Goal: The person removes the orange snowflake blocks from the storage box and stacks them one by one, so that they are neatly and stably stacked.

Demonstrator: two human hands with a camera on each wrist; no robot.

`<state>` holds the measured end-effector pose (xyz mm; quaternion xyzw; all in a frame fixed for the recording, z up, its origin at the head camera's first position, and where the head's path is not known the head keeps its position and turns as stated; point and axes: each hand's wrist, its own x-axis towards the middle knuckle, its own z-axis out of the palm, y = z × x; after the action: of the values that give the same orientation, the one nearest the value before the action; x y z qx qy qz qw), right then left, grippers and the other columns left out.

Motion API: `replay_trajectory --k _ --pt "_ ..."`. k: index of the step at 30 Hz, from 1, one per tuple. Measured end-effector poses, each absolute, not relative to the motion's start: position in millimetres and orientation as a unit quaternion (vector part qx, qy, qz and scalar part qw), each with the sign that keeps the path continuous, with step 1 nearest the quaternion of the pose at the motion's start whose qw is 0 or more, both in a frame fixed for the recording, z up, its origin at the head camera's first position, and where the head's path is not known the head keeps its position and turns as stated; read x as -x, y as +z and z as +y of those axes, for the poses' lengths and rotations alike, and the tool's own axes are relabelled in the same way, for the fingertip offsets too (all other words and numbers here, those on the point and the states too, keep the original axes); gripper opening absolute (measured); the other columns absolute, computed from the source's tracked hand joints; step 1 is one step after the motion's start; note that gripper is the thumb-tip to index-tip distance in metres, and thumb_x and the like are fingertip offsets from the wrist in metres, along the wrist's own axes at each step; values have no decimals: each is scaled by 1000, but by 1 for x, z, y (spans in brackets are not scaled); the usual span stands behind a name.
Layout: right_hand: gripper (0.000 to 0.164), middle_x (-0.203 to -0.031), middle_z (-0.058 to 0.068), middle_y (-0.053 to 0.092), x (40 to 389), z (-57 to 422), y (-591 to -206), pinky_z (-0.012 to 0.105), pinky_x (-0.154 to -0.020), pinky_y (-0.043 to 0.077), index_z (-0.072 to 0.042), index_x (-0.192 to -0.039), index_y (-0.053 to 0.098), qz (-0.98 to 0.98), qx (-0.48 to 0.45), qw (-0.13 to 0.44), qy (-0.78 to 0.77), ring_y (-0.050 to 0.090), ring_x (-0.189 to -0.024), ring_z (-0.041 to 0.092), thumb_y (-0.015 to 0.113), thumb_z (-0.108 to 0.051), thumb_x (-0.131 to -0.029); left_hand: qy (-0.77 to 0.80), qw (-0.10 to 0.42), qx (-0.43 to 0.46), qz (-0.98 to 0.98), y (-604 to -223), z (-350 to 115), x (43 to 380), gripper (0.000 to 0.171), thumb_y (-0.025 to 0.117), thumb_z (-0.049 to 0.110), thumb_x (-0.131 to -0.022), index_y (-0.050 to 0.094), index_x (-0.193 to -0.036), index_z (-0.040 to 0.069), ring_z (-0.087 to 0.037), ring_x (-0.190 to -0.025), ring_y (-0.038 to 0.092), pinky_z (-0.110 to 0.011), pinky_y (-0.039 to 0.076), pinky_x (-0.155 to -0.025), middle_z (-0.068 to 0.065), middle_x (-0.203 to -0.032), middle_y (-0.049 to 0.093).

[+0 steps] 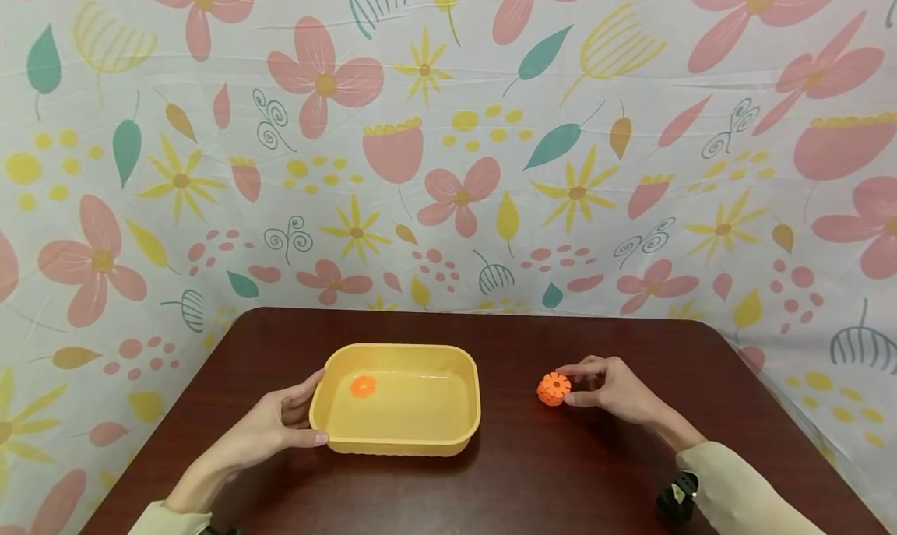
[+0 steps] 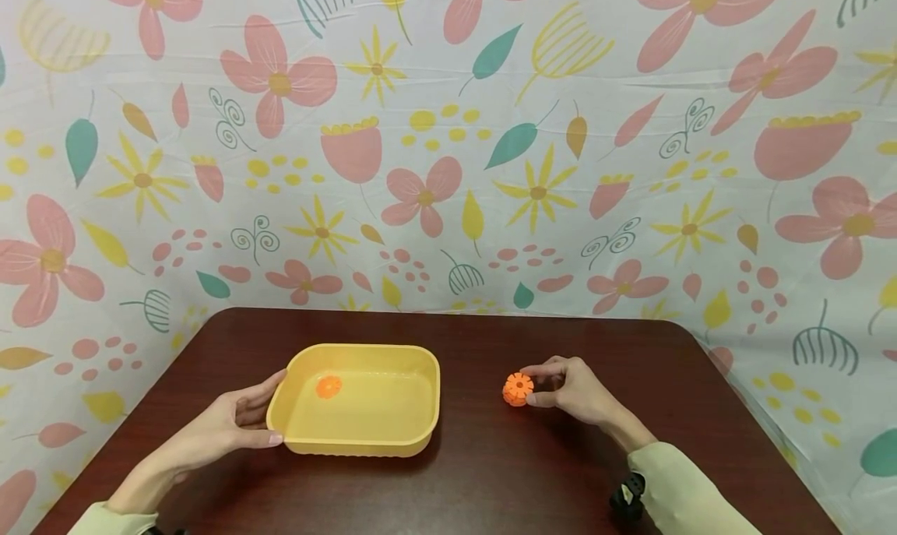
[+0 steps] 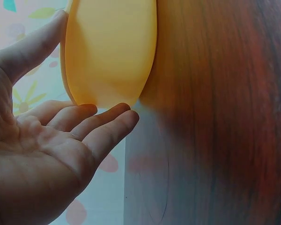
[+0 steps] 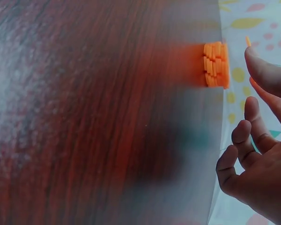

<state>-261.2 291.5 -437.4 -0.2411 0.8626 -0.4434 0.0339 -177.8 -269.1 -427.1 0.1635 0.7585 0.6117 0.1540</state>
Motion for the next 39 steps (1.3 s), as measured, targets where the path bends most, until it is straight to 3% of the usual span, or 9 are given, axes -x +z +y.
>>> replay_trajectory --k 6,29,39 --pt "42 -92 19 61 262 294 -443 29 -61 40 0 -125 77 859 233 44 -454 47 -74 20 88 -11 -86 610 152 -170 758 -429 -270 179 97 80 5 -93 17 -166 -3 -48 -145 38 -29 53 -100 -28 -167 22" --pt "45 -81 8 53 265 292 -448 29 -58 34 2 -129 74 865 221 57 -446 43 -73 22 87 -10 -88 607 154 -160 763 -429 -269 178 98 81 5 -93 17 -166 -3 -49 -145 38 -29 53 -100 -29 -167 23" --pt "47 -78 11 49 266 295 -449 29 -58 33 2 -130 74 871 215 49 -439 40 -71 19 88 -11 -87 607 153 -156 764 -427 -269 177 97 81 6 -93 18 -167 -1 -48 -145 39 -28 53 -100 -28 -167 24"
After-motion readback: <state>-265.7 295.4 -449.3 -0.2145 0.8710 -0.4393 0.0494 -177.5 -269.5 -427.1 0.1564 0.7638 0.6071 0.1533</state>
